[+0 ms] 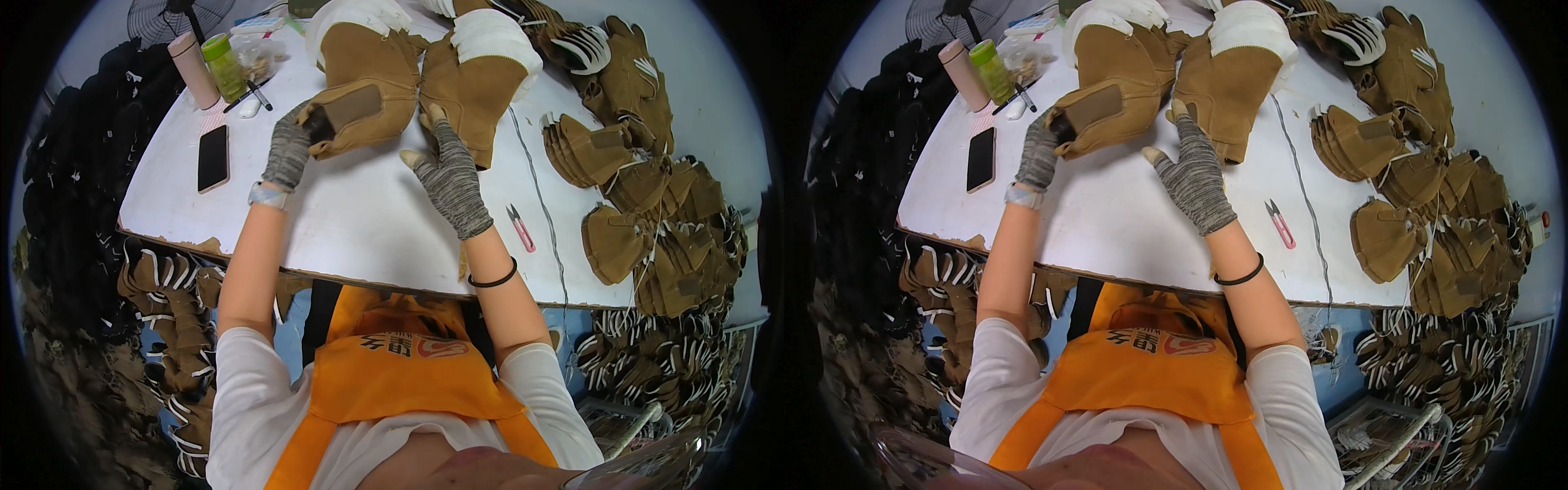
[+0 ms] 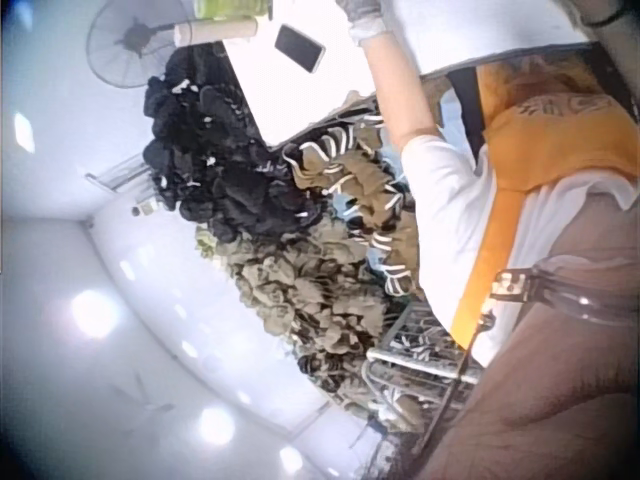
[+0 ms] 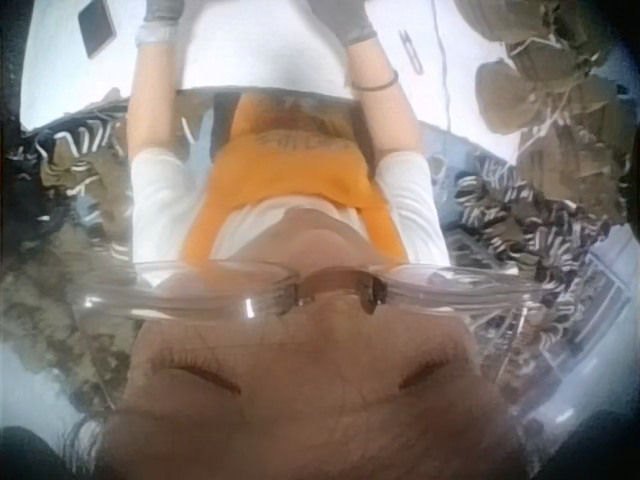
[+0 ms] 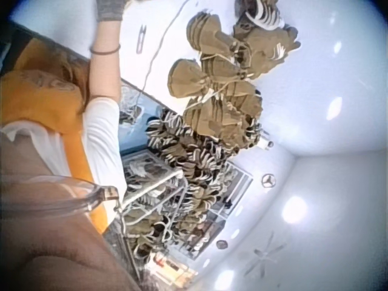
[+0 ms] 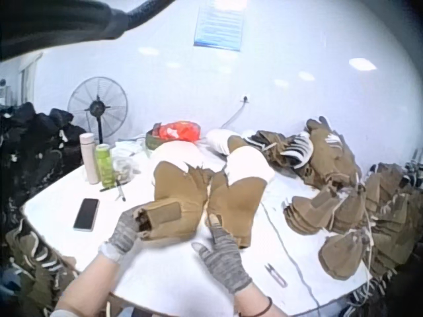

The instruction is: The person trims excess white material from the seams of brown shoe uppers using a pair of snips, picking up and setting down the pieces on a white worktable.

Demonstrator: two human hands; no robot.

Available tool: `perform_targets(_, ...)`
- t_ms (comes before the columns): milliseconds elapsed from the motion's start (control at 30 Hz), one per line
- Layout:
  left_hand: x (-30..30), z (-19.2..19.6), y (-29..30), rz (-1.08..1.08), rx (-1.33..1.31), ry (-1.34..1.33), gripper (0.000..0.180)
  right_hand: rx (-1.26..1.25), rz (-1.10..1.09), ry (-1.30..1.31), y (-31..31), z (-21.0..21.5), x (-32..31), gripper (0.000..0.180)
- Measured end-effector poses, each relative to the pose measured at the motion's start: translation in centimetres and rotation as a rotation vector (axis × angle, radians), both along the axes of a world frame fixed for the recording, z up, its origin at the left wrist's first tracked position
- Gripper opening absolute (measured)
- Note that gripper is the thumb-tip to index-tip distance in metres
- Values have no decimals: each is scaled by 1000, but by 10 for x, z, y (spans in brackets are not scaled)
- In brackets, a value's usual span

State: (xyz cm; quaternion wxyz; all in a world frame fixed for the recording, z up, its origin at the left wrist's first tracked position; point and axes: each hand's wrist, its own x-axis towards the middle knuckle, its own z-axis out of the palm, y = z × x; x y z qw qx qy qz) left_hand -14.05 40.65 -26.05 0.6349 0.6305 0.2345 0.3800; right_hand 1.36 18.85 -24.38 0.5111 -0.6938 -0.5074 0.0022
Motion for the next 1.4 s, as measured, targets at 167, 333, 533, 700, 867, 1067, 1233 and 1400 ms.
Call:
perform_targets(167, -36, -7, -12, -29, 865, 226, 33, 178, 159, 437, -16, 29, -34, 73)
perform_targets(333, -45, -28, -66, -256, -233, -382, 46, 305, 77, 301, -30, 45, -53, 67)
perform_targets(533, -45, -33, -130, -138, -120, -236, 44, 378, -103, -44, -40, 53, -54, 46)
perform_targets(700, -43, -13, -175, -48, -257, -95, 35, 282, -266, -246, -55, 57, -33, 13)
perform_targets(867, -46, -9, -187, -74, -233, -145, 33, 293, -386, -143, -90, 19, 18, 13)
perform_targets(1067, -48, -28, -176, -24, -261, -153, 44, -322, -672, -186, -164, -11, 40, 20)
perform_targets(1233, -45, -36, -178, -60, -320, -157, 44, -141, -460, 69, -163, -11, 20, 39)
perform_targets(1400, -43, -74, -176, 68, 162, 31, 52, 163, 19, 460, -118, 9, -24, 68)
